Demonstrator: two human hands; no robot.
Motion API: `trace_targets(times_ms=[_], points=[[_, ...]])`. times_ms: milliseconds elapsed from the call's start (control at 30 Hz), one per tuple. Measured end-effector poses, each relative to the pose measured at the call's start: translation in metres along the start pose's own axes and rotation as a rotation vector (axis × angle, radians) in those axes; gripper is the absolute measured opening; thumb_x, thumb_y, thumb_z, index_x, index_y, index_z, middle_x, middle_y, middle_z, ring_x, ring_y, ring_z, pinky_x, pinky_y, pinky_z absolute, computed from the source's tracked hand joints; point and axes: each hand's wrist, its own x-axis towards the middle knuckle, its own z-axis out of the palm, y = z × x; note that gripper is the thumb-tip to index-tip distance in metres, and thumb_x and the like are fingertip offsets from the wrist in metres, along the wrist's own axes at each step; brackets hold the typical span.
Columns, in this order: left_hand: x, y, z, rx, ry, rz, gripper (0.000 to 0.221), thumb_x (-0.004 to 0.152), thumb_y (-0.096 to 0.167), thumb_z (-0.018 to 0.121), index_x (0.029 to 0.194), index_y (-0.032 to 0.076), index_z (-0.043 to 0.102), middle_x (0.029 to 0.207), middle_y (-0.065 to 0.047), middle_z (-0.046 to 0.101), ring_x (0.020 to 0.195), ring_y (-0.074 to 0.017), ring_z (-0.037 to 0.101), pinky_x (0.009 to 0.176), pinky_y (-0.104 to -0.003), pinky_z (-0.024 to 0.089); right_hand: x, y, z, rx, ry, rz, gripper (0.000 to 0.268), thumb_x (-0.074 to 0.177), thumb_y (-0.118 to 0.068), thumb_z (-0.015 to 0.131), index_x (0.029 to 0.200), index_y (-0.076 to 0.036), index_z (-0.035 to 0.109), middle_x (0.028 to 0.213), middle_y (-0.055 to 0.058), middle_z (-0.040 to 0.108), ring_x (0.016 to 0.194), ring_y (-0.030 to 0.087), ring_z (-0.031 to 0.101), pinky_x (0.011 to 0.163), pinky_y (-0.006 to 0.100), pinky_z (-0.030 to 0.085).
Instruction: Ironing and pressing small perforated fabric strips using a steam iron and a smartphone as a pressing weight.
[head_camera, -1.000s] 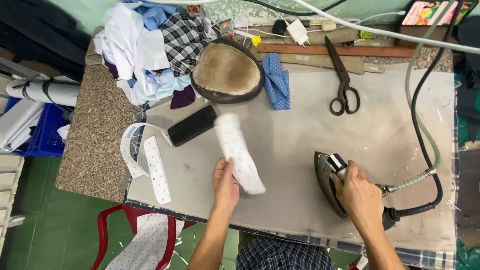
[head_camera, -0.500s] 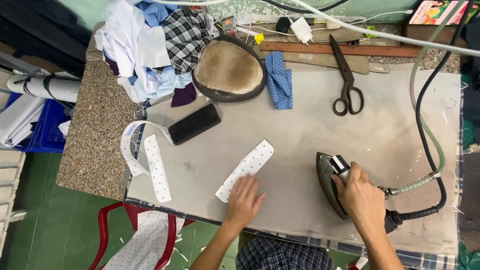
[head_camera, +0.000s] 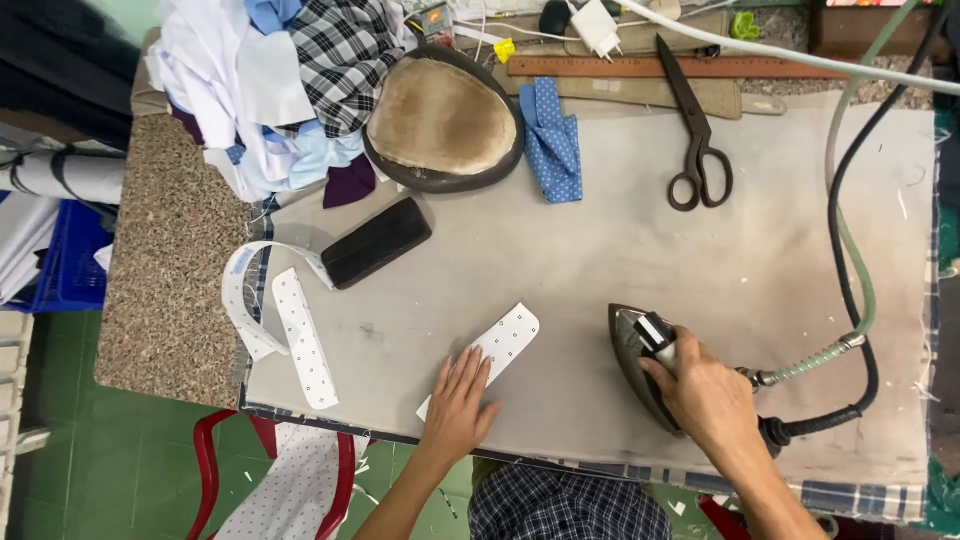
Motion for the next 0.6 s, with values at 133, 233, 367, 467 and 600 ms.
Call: trace_targets(times_ms=[133, 233, 367, 467, 600], points=[[0.055, 0.002, 0.006, -0.129, 0.164, -0.095, 0.043, 0.103, 0.024, 0.06, 0.139, 0.0, 0.057, 0.145, -0.017, 0.058, 0.133, -0.0339, 0.055, 0.106, -0.048, 0.044, -0.004, -0.017, -0.001, -0.001, 0.115, -0.021, 0.064, 0.094, -0.057, 0.056, 0.136, -0.009, 0.045, 0.099, 0.015, 0.073, 0.063, 0.041, 0.073, 0.048, 0.051, 0.055], [0.09, -0.003, 0.023, -0.192, 0.149, -0.3, 0.059, 0.094, 0.041, 0.072, 0.136, 0.002, 0.056, 0.117, -0.015, 0.06, 0.105, -0.0326, 0.06, 0.087, -0.044, 0.047, -0.012, -0.035, -0.021, 0.004, 0.046, 0.101, 0.068, 0.093, -0.054, 0.061, 0.143, -0.009, 0.054, 0.115, 0.016, 0.076, 0.097, 0.038, 0.078, 0.085, 0.05, 0.061], [0.097, -0.016, 0.049, -0.268, -0.024, -0.407, 0.046, 0.076, 0.041, 0.087, 0.099, 0.008, 0.064, 0.093, -0.009, 0.057, 0.092, -0.0316, 0.058, 0.08, -0.044, 0.043, -0.011, -0.033, -0.02, 0.038, 0.086, 0.122, 0.069, 0.093, -0.055, 0.061, 0.144, -0.009, 0.054, 0.117, 0.016, 0.075, 0.098, 0.039, 0.078, 0.085, 0.051, 0.061], [0.086, -0.008, 0.008, -0.501, 0.064, -0.458, 0.033, 0.081, 0.033, 0.087, 0.089, 0.009, 0.066, 0.084, -0.011, 0.064, 0.085, -0.0346, 0.066, 0.075, -0.043, 0.048, -0.004, -0.02, 0.018, -0.084, 0.527, -0.029, 0.069, 0.085, -0.049, 0.072, 0.139, -0.009, 0.06, 0.116, 0.015, 0.068, 0.098, 0.037, 0.071, 0.084, 0.045, 0.056], [0.081, 0.005, -0.069, -1.05, 0.238, -0.655, 0.013, 0.085, 0.014, 0.081, 0.092, 0.005, 0.073, 0.075, -0.004, 0.079, 0.065, -0.0067, 0.069, 0.058, -0.023, 0.056, -0.039, -0.069, 0.019, 0.263, 0.737, -0.403, 0.058, 0.083, -0.035, 0.079, 0.128, -0.001, 0.064, 0.119, 0.02, 0.065, 0.109, 0.033, 0.06, 0.097, 0.045, 0.05]])
